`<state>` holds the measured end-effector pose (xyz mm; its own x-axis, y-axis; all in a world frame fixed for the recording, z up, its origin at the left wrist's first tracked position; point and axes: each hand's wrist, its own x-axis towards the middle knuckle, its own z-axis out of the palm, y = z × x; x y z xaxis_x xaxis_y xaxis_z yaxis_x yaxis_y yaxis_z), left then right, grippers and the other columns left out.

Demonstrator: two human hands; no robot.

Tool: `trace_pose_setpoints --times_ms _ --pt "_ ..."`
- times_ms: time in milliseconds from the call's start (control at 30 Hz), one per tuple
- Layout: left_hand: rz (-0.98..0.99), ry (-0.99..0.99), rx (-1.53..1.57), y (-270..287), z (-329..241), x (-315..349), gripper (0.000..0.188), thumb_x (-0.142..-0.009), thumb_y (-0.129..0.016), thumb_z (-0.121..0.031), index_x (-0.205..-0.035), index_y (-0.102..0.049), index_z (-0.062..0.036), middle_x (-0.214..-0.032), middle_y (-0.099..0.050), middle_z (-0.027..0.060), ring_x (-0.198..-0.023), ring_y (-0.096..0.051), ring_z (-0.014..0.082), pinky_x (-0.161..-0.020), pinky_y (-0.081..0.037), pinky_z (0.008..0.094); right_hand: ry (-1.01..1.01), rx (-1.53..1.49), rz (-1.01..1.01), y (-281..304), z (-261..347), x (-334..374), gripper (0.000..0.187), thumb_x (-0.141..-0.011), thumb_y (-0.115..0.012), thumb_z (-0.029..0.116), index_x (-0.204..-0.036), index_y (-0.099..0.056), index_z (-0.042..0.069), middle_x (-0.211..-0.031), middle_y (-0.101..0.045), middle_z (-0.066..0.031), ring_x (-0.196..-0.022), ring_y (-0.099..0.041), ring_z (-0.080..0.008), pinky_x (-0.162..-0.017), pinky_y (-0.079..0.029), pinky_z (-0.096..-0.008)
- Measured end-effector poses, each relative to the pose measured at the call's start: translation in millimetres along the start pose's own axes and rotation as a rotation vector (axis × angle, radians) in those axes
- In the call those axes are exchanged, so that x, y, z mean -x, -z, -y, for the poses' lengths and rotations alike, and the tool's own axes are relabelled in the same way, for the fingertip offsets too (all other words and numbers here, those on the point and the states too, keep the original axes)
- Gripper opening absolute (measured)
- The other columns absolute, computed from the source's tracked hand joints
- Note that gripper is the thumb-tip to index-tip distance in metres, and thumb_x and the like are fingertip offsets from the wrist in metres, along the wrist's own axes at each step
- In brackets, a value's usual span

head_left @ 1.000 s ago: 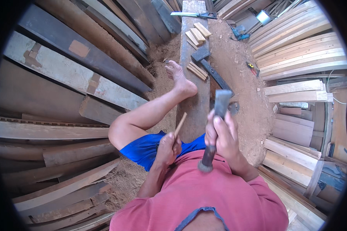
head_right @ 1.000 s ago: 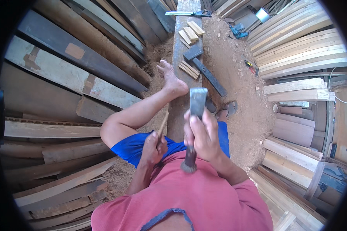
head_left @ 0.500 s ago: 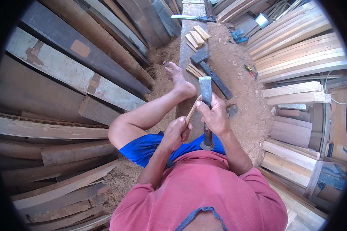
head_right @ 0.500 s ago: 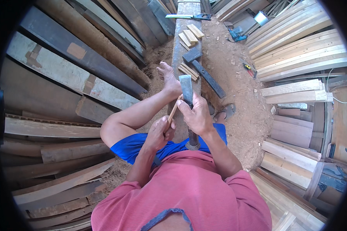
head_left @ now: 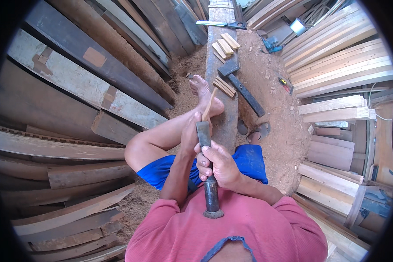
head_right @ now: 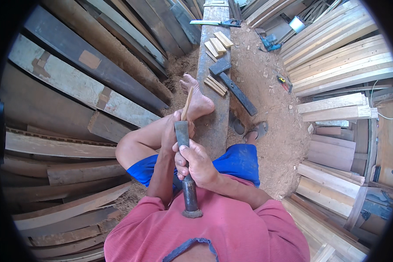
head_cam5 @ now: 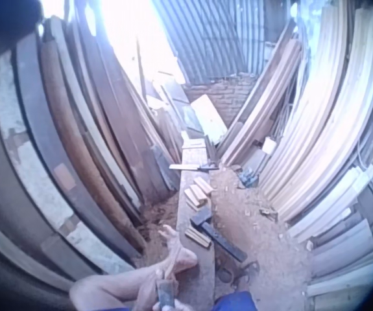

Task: The person chisels a small piece of wood. They hold the chisel against the wood and strike the end of the chisel with a heavy metal hammer, removing shavings.

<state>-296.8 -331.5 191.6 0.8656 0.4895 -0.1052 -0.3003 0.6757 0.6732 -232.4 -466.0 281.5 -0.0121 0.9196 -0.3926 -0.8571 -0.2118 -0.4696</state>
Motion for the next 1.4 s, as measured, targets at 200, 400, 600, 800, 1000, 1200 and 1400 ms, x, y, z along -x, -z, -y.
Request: trace_pose_setpoints --times_ms 200,400,600,800,1000,1200,1400 --pt "-0.329 -0.053 -0.446 -19.9 -1.8 25.1 0.043 -0.106 -0.034 -0.043 -0.093 -0.056 -0.0086 -0.073 -0.048 -0.0040 -0.065 -0.041 0.0044 -0.056 -0.036 0.0223 -0.016 -0.002 0.031 -0.4 -0.6 10.6 0.020 -0.102 -0.044 0.025 -0.106 -0.048 0.006 -0.066 -0.037 0.0026 -0.049 -0.040 -0.0071 -0.048 -0.043 -0.0263" --pt "-0.400 -0.154 -0.485 -34.7 -5.0 33.0 0.039 -0.106 -0.036 -0.039 -0.097 -0.056 -0.0078 -0.077 -0.047 -0.0059 -0.068 -0.040 0.0026 -0.057 -0.035 0.0220 0.013 0.065 0.055 -2.5 1.5 15.7 0.021 -0.102 -0.044 0.025 -0.106 -0.048 0.005 -0.066 -0.037 0.0024 -0.049 -0.041 -0.0071 -0.048 -0.043 -0.0256" --pt "-0.266 -0.060 -0.784 -38.1 14.2 68.1 0.039 -0.105 -0.035 -0.039 -0.086 -0.052 -0.0098 -0.069 -0.047 0.0010 -0.060 -0.044 0.0121 -0.052 -0.035 0.0295 0.268 0.204 -0.059 0.0 23.4 34.7 0.018 -0.103 -0.040 0.022 -0.103 -0.046 0.005 -0.063 -0.038 0.0022 -0.048 -0.039 -0.0073 -0.047 -0.042 -0.0262" --pt "-0.521 0.092 0.032 -21.3 41.9 85.0 0.041 -0.104 -0.039 -0.041 -0.079 -0.045 -0.0103 -0.054 -0.036 -0.0038 -0.045 -0.031 0.0081 -0.043 -0.027 0.0247 0.401 0.304 -0.091 2.6 44.0 38.9 0.015 -0.103 -0.040 0.021 -0.103 -0.046 0.007 -0.066 -0.038 0.0020 -0.050 -0.040 -0.0070 -0.048 -0.042 -0.0266" --pt "-0.413 -0.119 -0.133 -34.8 -10.5 12.5 0.038 -0.104 -0.040 -0.042 -0.091 -0.051 -0.0088 -0.060 -0.042 -0.0038 -0.048 -0.037 0.0077 -0.044 -0.031 0.0229 0.032 0.006 0.024 -4.3 15.5 -4.0 0.016 -0.102 -0.043 0.023 -0.103 -0.049 0.008 -0.068 -0.038 0.0028 -0.050 -0.041 -0.0079 -0.049 -0.045 -0.0278" --pt "-0.361 -0.137 -0.489 -27.1 -15.8 27.4 0.035 -0.106 -0.038 -0.036 -0.090 -0.053 -0.0100 -0.072 -0.047 -0.0047 -0.064 -0.044 0.0041 -0.055 -0.038 0.0215 0.002 0.044 0.091 -7.4 0.9 8.3 0.020 -0.102 -0.044 0.027 -0.102 -0.048 0.008 -0.066 -0.037 0.0032 -0.048 -0.040 -0.0068 -0.048 -0.042 -0.0265" --pt "-0.376 -0.227 -0.593 -35.1 -9.9 45.4 0.034 -0.107 -0.036 -0.032 -0.094 -0.055 -0.0061 -0.076 -0.048 -0.0041 -0.067 -0.042 0.0047 -0.057 -0.037 0.0228 0.000 0.099 0.076 -4.3 3.1 18.8 0.022 -0.102 -0.044 0.028 -0.103 -0.048 0.006 -0.066 -0.037 0.0024 -0.048 -0.039 -0.0070 -0.047 -0.042 -0.0258"
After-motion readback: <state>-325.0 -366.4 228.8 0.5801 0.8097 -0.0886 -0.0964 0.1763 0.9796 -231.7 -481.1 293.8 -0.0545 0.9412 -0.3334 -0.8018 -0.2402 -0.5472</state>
